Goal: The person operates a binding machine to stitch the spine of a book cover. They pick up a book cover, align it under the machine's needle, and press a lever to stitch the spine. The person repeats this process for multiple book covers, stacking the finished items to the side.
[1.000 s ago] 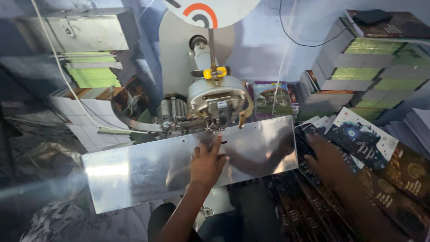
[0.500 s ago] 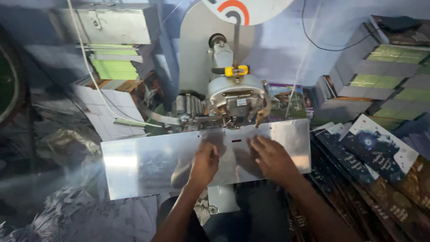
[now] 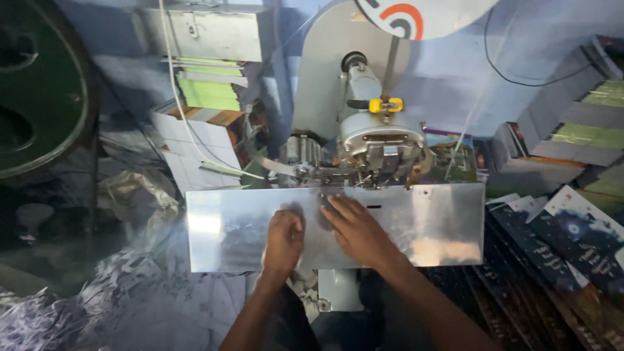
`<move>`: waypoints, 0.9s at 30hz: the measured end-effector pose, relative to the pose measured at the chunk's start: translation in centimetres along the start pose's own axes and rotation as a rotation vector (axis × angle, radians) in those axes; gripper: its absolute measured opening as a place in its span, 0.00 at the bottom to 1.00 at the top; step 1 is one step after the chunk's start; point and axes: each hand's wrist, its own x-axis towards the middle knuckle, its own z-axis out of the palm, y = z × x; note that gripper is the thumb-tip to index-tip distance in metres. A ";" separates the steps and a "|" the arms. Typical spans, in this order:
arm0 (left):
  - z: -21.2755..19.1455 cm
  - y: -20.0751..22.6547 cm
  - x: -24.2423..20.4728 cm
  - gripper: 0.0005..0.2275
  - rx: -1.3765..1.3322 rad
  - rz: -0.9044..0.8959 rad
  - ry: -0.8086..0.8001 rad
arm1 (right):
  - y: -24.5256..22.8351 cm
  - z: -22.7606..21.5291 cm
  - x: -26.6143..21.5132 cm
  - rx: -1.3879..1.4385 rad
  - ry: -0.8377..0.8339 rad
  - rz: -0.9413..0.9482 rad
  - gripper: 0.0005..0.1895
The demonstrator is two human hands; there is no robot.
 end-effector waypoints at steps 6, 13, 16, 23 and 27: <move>-2.7 -0.7 -0.4 0.06 0.023 0.024 0.077 | -1.4 2.9 3.7 -0.018 -0.039 -0.070 0.29; -5.4 -0.5 -0.6 0.06 0.030 -0.120 0.076 | -2.1 5.3 7.4 0.023 -0.080 -0.009 0.33; -6.5 -0.4 -0.9 0.07 0.057 -0.167 0.079 | -2.2 6.6 9.2 0.003 -0.094 0.024 0.35; -11.5 -1.5 -3.4 0.08 0.195 -0.104 0.124 | -3.4 8.7 10.5 -0.047 -0.057 0.230 0.33; -14.5 -1.7 -5.5 0.12 0.251 -0.238 0.185 | -3.2 9.2 10.4 -0.050 -0.007 0.237 0.32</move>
